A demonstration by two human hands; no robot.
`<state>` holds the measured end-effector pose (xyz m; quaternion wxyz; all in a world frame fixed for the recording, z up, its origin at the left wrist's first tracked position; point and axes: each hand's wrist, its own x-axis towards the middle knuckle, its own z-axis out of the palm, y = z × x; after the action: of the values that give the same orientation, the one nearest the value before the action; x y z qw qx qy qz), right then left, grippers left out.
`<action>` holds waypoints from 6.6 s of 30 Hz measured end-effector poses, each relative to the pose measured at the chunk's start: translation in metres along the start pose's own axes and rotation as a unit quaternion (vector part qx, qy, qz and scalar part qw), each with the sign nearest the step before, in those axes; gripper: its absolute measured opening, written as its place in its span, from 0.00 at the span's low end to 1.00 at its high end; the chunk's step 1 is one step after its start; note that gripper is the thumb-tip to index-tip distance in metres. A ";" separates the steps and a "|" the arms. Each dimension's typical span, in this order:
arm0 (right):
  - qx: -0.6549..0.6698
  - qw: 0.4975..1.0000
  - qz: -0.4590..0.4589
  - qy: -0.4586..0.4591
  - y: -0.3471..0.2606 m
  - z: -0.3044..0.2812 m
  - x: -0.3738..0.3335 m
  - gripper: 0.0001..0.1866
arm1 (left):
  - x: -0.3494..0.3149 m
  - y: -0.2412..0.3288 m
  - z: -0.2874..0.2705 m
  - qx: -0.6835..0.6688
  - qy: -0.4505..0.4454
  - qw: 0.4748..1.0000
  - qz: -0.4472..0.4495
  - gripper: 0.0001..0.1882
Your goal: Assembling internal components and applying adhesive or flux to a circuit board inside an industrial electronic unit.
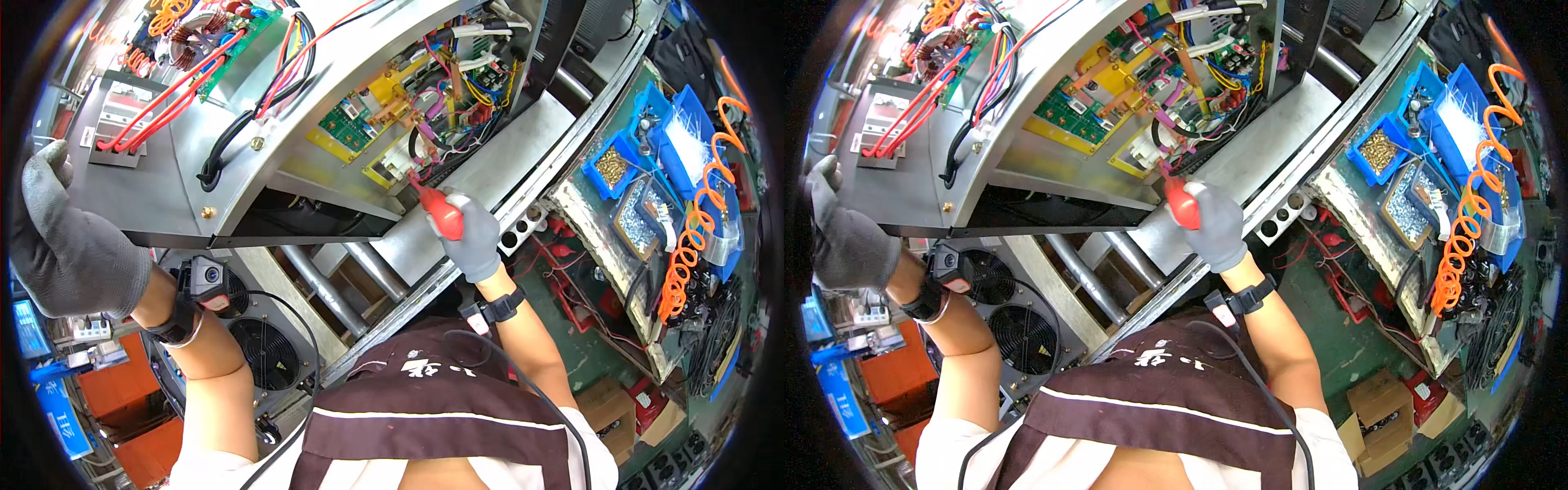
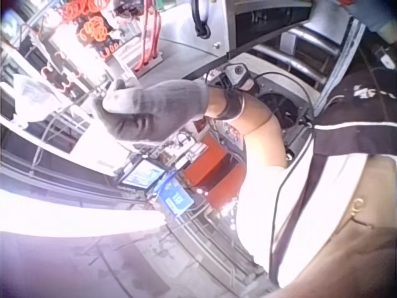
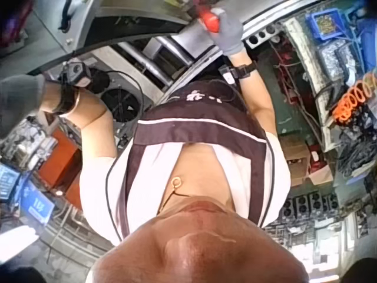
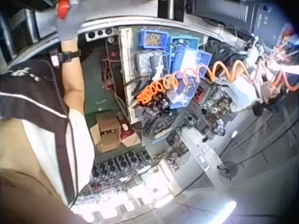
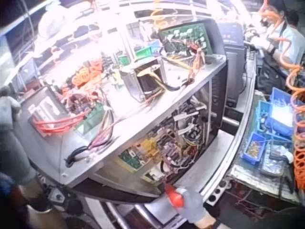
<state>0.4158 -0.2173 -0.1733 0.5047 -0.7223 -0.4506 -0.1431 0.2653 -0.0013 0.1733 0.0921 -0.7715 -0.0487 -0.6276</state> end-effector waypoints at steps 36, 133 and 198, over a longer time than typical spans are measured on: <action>0.172 0.947 0.182 0.199 -0.020 -0.063 0.090 0.23 | -0.010 0.014 0.000 0.025 0.058 0.993 -0.096 0.11; 0.538 0.639 0.549 -0.028 0.185 -0.290 0.084 0.28 | -0.281 0.134 0.202 0.143 -0.403 0.742 -0.517 0.29; 0.527 0.619 0.580 -0.055 0.178 -0.287 0.109 0.29 | -0.303 0.152 0.353 -0.399 0.295 0.336 -0.801 0.20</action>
<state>0.6889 -0.4233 -0.0787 0.7512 -0.4505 0.0373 0.4810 0.5704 -0.0664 -0.2040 -0.7646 -0.0720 -0.3566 -0.5320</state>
